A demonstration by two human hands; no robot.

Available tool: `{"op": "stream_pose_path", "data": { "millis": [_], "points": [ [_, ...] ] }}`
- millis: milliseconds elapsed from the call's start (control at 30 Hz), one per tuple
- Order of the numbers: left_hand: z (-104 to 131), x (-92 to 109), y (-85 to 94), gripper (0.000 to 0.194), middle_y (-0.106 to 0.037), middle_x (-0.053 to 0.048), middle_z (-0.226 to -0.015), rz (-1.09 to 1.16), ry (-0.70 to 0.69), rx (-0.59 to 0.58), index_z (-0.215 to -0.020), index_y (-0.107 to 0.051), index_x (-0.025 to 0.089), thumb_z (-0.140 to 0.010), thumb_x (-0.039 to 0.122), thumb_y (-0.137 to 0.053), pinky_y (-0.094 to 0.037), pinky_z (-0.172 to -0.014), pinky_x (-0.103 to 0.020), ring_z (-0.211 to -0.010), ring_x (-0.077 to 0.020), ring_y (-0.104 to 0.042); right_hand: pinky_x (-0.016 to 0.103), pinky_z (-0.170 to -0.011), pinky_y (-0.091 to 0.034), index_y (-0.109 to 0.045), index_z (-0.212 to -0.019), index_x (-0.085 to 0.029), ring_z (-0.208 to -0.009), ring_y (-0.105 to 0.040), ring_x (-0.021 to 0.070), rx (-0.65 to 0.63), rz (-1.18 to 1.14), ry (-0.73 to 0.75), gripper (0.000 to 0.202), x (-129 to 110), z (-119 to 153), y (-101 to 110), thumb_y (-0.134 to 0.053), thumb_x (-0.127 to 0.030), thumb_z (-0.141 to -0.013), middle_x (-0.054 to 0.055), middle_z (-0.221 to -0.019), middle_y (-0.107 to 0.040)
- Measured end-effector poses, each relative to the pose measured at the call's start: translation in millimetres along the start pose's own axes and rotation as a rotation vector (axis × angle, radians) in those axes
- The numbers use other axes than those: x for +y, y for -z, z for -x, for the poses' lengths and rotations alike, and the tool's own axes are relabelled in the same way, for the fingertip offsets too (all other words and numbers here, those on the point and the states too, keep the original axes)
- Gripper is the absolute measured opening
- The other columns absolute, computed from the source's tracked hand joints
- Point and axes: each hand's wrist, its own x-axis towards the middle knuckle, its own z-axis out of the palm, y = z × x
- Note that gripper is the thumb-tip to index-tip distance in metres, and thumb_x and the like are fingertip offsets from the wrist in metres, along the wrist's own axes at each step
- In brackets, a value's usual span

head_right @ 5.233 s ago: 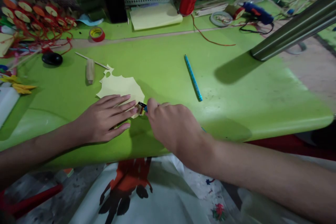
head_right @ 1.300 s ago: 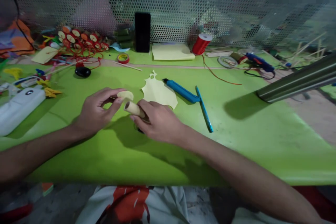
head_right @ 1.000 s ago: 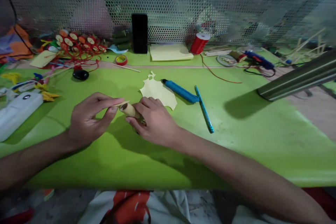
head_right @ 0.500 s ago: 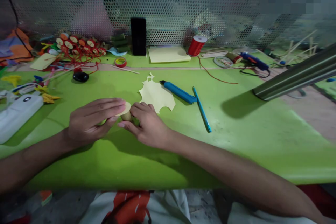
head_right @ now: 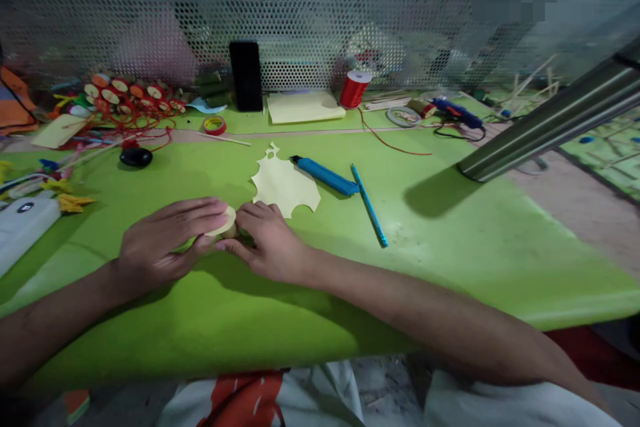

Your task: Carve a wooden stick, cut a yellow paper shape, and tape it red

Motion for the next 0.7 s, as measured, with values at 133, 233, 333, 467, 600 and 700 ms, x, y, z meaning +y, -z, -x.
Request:
{"op": "stream_pose_path", "data": {
  "millis": [133,233,333,467,600,700],
  "points": [
    [0.4,-1.3,0.6,0.053,-0.076,-0.001,-0.138,-0.019,-0.036,-0.001,-0.15,-0.06,0.032,-0.101,0.013,-0.063,-0.062,-0.116,-0.038,-0.13,-0.0212,-0.073,0.038,-0.086,-0.043,-0.061,-0.092,-0.019,-0.092,-0.057,0.0227,-0.007,-0.01,-0.005,0.036,0.2,0.0,-0.1,-0.059,-0.052,-0.106,0.008,-0.097,-0.067],
    [0.4,-2.4,1.5,0.061,-0.076,-0.004,-0.138,-0.041,-0.079,-0.002,-0.157,-0.053,0.029,-0.1,0.011,-0.065,-0.061,-0.117,-0.038,-0.132,-0.0208,-0.072,0.039,-0.087,-0.043,-0.063,-0.095,-0.018,-0.093,-0.058,0.0233,-0.017,-0.013,-0.003,0.038,0.4,-0.1,-0.1,-0.056,-0.055,-0.106,0.009,-0.098,-0.067],
    [1.5,-3.2,1.4,0.063,-0.077,-0.004,-0.137,-0.051,-0.084,0.006,-0.158,-0.052,0.027,-0.099,0.01,-0.067,-0.061,-0.116,-0.038,-0.132,-0.0209,-0.071,0.039,-0.086,-0.043,-0.063,-0.094,-0.018,-0.092,-0.057,0.0234,-0.017,-0.02,0.001,0.044,1.5,0.0,-0.5,-0.053,-0.058,-0.107,0.01,-0.097,-0.067],
    [3.2,-3.7,1.0,0.055,-0.076,-0.001,-0.138,-0.054,-0.057,0.012,-0.152,-0.059,0.032,-0.101,0.013,-0.066,-0.064,-0.112,-0.039,-0.13,-0.0213,-0.072,0.038,-0.084,-0.043,-0.062,-0.093,-0.019,-0.09,-0.057,0.0226,-0.013,-0.031,0.0,0.045,3.0,0.0,-1.2,-0.052,-0.061,-0.107,0.009,-0.096,-0.067],
    [3.4,-3.8,1.0,0.055,-0.076,-0.002,-0.138,-0.059,-0.06,0.011,-0.151,-0.06,0.03,-0.1,0.012,-0.066,-0.063,-0.114,-0.038,-0.131,-0.0215,-0.072,0.038,-0.083,-0.043,-0.061,-0.093,-0.018,-0.088,-0.056,0.0224,-0.011,-0.03,0.002,0.047,2.3,0.1,-0.4,-0.051,-0.061,-0.107,0.008,-0.094,-0.066],
    [2.7,-3.5,0.2,0.058,-0.078,-0.005,-0.136,-0.059,-0.084,0.023,-0.154,-0.057,0.025,-0.099,0.008,-0.067,-0.061,-0.116,-0.037,-0.132,-0.0212,-0.072,0.038,-0.084,-0.043,-0.062,-0.094,-0.017,-0.088,-0.056,0.0223,-0.024,-0.028,0.0,0.046,1.4,0.5,0.7,-0.051,-0.06,-0.107,0.009,-0.094,-0.066]
  ]
}}
